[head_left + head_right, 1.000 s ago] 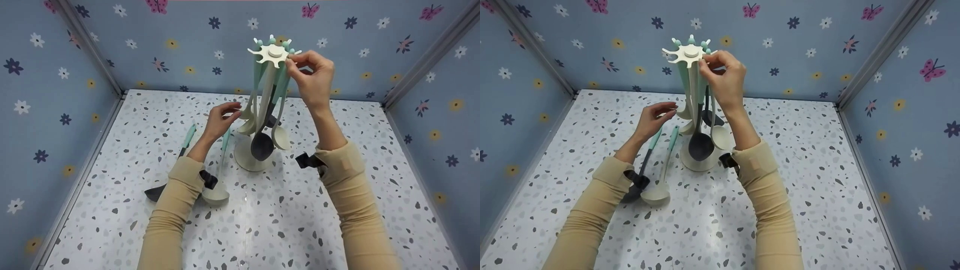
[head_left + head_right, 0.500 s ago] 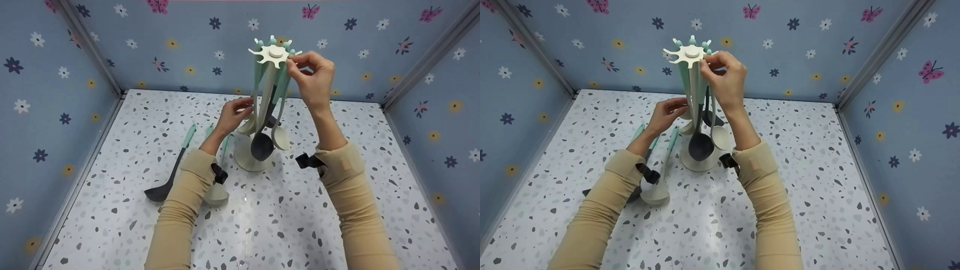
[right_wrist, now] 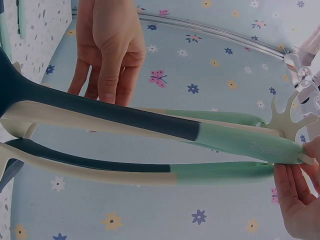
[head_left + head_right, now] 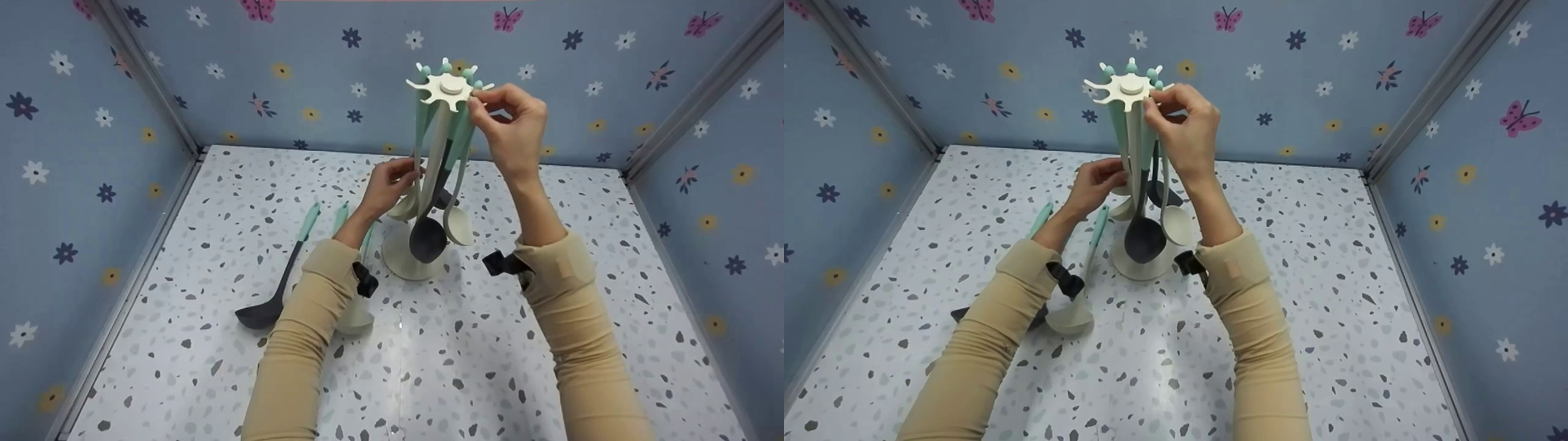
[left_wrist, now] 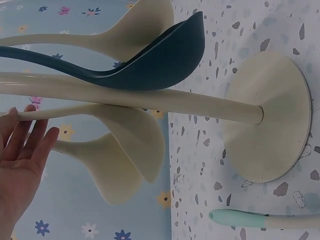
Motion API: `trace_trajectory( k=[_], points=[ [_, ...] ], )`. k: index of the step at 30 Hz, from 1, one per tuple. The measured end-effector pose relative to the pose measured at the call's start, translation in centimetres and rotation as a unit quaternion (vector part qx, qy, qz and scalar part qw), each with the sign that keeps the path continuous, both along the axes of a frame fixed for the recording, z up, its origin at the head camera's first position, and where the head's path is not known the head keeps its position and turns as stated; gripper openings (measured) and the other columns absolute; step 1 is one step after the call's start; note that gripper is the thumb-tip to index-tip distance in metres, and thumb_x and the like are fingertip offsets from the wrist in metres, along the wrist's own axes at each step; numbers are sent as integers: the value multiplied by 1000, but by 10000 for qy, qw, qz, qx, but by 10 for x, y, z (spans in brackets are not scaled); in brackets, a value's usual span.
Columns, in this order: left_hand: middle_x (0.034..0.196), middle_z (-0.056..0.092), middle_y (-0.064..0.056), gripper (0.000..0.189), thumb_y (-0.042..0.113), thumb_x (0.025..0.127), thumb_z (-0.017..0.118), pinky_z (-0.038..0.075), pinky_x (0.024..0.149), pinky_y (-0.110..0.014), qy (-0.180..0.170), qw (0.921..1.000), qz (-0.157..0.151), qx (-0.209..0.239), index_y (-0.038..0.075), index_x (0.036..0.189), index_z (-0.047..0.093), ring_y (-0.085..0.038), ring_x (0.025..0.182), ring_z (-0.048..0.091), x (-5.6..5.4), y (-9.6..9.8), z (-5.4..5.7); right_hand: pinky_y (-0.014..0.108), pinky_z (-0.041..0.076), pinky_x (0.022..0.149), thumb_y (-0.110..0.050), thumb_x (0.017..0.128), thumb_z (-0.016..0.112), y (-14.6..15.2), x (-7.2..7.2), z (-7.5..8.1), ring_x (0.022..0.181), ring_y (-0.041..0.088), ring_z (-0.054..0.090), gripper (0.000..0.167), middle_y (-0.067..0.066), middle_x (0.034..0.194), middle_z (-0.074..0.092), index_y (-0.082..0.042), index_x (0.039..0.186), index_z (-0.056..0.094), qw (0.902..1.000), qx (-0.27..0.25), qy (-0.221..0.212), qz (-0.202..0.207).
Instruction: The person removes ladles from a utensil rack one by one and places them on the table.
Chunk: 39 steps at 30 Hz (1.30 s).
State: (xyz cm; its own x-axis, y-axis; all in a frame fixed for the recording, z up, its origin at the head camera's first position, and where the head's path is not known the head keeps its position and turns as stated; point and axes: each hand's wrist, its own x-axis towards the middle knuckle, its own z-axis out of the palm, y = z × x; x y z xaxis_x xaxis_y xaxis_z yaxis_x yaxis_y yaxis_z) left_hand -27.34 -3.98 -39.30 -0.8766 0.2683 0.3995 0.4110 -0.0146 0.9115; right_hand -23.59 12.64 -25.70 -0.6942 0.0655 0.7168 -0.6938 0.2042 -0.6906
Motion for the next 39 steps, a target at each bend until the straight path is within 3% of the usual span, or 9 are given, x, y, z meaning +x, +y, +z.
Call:
trace_trajectory(
  k=[10,15,23,30,34,39],
  points=[
    [95,59,-28,23,-5,87,50,48,77,-39,-121,9997,106,202,-14,108,55,-39,91,56,0,0,-3,22,49,56,4,76,62,0,0,0,63,17,57,8,10,76,64,-2,73,67,10000,-56,-42,26],
    [93,59,-28,22,-6,86,50,48,76,-41,-40,9995,141,274,-14,106,56,-38,88,57,0,-1,-4,21,48,55,3,77,62,0,1,0,63,16,57,5,12,76,63,3,75,66,10000,47,30,22],
    [89,64,-16,22,-1,86,53,50,72,-30,202,9991,306,194,-10,104,60,-20,82,62,-15,-3,-26,20,48,54,2,77,62,1,1,0,62,14,56,5,14,75,63,6,77,65,9998,186,111,7],
    [91,60,-29,21,-6,87,50,49,75,-38,16,9996,239,139,-15,105,57,-36,86,59,3,-7,-4,21,49,56,4,77,61,0,1,0,62,14,56,4,15,76,63,4,76,65,9999,118,49,-14],
    [91,60,-29,21,-6,87,50,49,75,-37,-16,9996,275,113,-15,105,57,-36,86,59,5,-8,0,21,49,56,3,77,61,0,1,-1,63,14,56,5,15,76,63,3,76,66,9999,114,51,-38],
    [91,60,-30,22,-6,87,50,50,73,-34,46,9996,289,65,-15,105,57,-37,86,58,6,-10,2,22,49,56,2,77,63,5,-11,-8,63,15,56,5,13,77,63,-1,75,67,10000,52,27,-7]
  ],
)
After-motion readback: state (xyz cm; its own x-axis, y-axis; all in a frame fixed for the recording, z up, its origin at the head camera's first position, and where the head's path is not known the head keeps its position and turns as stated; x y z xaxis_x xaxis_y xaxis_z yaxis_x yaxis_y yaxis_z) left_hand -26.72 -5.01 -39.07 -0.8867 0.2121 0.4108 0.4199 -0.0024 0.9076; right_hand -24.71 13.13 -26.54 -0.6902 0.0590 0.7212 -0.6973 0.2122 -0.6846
